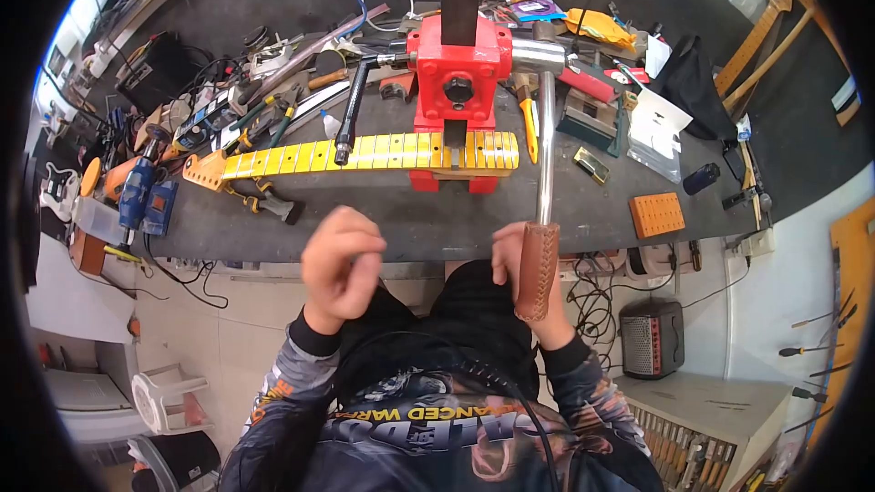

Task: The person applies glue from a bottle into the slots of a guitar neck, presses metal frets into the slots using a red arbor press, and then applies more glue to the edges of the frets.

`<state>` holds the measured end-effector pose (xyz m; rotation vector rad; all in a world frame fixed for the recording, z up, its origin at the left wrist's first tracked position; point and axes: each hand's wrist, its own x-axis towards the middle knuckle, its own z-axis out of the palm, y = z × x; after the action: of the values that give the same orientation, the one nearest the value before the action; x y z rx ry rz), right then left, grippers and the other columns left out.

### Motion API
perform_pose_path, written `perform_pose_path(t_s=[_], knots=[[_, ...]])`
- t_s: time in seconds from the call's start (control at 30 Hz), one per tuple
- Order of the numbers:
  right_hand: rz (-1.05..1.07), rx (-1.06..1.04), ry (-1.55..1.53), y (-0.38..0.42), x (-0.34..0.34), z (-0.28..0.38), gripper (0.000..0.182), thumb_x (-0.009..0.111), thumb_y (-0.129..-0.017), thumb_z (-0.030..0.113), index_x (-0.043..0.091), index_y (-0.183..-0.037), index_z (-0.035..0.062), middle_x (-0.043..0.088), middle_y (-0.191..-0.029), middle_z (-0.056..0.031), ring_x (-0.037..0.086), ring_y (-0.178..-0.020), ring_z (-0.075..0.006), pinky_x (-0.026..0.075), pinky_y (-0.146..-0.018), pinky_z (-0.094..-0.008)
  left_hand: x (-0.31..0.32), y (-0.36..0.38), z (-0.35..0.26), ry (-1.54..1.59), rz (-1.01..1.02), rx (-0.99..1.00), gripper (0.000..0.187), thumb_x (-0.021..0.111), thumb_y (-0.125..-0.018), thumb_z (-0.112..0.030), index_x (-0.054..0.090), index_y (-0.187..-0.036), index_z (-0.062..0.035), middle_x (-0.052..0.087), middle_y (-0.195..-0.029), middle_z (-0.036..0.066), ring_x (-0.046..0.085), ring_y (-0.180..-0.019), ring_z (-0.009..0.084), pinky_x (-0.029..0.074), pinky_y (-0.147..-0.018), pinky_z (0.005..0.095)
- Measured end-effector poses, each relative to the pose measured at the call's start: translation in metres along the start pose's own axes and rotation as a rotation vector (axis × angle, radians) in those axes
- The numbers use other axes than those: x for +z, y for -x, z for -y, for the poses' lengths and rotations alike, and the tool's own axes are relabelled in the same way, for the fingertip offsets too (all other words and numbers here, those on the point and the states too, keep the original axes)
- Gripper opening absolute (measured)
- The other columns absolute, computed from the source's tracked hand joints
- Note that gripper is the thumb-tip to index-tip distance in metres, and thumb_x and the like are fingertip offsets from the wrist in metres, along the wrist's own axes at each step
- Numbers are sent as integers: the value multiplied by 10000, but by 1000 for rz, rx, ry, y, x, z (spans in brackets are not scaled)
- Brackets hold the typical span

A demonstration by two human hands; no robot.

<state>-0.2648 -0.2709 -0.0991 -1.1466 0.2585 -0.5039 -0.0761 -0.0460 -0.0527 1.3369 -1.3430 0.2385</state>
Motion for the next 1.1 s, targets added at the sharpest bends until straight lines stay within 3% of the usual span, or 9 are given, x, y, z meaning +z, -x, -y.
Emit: perform_pose_path(t_s=[0.03, 0.07, 0.17, 0.27, 0.37, 0.43, 0.67, 0.77, 1.1], knots=[[68, -75, 303, 0, 5, -6, 307, 572, -1157, 322, 637, -1211, 26, 634, -910, -80, 640, -719, -193, 516, -665, -323, 10, -4, -3, -32, 26, -39, 101, 718, -854, 50, 703, -939, 0, 679, -830, 131, 646, -724, 318, 522, -695, 410], [133, -150, 604, -1, 15, -9, 231, 641, -1126, 256, 666, -1151, 28, 635, -880, -79, 638, -709, -199, 503, -658, -333, 13, -5, -1, -10, 149, -146, 89, 745, -867, 15, 697, -939, -3, 669, -827, 112, 646, -724, 300, 509, -679, 398], [400, -384, 800, -37, 37, -6, 182, 705, -1076, 187, 677, -1003, 22, 603, -793, -95, 587, -666, -195, 470, -644, -352, 24, -2, 18, -16, 314, -268, 69, 745, -899, -25, 684, -924, -5, 647, -797, 89, 623, -711, 256, 483, -658, 378], [471, -290, 714, -64, 46, -8, 264, 689, -1085, 205, 656, -912, 9, 557, -730, -126, 543, -648, -195, 449, -637, -359, 28, 1, 43, 225, 364, -513, 184, 717, -984, -120, 644, -856, -10, 581, -749, 4, 495, -689, 93, 396, -605, 314], [533, -191, 633, -86, 39, -31, 332, 671, -1109, 259, 647, -903, 0, 595, -732, -83, 528, -676, -140, 450, -640, -351, 32, 6, 58, 543, 315, -797, 256, 691, -1062, -200, 687, -848, -59, 556, -720, -68, 452, -660, 22, 327, -589, 236], [493, -75, 550, -84, 37, -35, 379, 655, -1127, 294, 651, -900, -9, 628, -756, -41, 541, -716, -93, 464, -659, -335, 32, 11, 64, 559, 296, -807, 273, 688, -1083, -222, 710, -878, -44, 578, -727, -58, 481, -657, 34, 352, -588, 242], [572, 53, 532, -90, 45, -23, 397, 607, -1149, 291, 693, -914, -17, 683, -795, -38, 599, -744, -110, 505, -703, -326, 36, 9, 57, 544, 282, -799, 250, 674, -1081, -207, 752, -955, -6, 670, -770, -9, 579, -693, 62, 446, -621, 244], [590, -48, 572, -91, 49, -25, 397, 586, -1158, 284, 721, -945, -22, 723, -826, -43, 614, -758, -109, 514, -717, -322, 28, 3, 56, 522, 355, -800, 252, 687, -1068, -216, 763, -960, -2, 680, -769, -6, 591, -691, 62, 456, -618, 244], [585, 149, 421, -92, 43, -21, 428, 589, -1166, 328, 737, -959, -16, 701, -813, -18, 591, -706, -73, 491, -636, -279, 34, 11, 61, 489, 278, -826, 267, 701, -1060, -240, 766, -946, -8, 716, -806, 0, 587, -691, 51, 444, -608, 240]])
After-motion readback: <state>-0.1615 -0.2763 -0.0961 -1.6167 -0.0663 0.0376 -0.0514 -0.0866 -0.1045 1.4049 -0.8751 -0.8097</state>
